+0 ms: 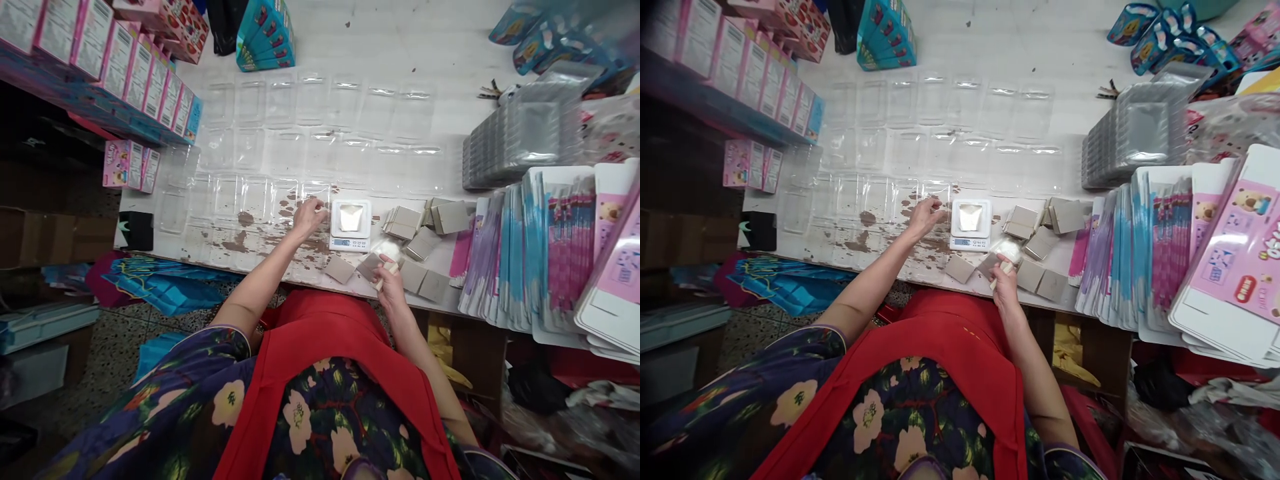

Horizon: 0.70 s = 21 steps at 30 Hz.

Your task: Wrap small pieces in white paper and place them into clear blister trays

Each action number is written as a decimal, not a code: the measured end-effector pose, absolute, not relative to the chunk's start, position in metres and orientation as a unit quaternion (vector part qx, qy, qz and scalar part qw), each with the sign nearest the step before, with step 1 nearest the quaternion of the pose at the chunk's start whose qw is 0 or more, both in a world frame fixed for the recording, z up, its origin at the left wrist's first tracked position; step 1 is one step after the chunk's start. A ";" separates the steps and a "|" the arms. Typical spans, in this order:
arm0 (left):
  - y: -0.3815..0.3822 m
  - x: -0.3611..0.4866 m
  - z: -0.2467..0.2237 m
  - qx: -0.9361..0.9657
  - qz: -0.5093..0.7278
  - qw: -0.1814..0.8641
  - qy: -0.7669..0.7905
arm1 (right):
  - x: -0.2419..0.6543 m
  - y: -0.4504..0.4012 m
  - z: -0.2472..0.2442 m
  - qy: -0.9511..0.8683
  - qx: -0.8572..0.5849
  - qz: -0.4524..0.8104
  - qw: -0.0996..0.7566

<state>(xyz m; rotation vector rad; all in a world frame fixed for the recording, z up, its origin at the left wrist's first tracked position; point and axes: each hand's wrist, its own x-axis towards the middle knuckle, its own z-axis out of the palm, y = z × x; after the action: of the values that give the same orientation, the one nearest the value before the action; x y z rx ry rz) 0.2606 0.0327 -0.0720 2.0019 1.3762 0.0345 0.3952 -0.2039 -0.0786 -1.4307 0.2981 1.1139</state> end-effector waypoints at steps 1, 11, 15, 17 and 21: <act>0.034 0.263 -0.073 0.778 0.004 0.351 0.521 | 0.394 -0.203 -0.078 0.127 -0.619 0.484 0.605; 0.033 0.324 -0.074 0.868 -0.123 0.294 0.380 | 0.387 -0.204 -0.075 0.127 -0.618 0.488 0.603; 0.030 0.342 -0.078 0.874 -0.160 0.258 0.379 | 0.389 -0.208 -0.076 0.134 -0.622 0.485 0.600; 0.031 0.346 -0.082 0.869 -0.171 0.252 0.391 | 0.390 -0.209 -0.078 0.135 -0.626 0.481 0.599; 0.033 0.349 -0.088 0.852 -0.196 0.267 0.405 | 0.394 -0.209 -0.081 0.140 -0.633 0.477 0.594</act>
<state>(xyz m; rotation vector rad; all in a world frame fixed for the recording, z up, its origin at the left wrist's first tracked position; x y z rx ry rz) 0.3485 0.0332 -0.0884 2.2999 1.0929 -0.5290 0.3937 -0.2090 -0.0809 -1.4710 0.3262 1.1087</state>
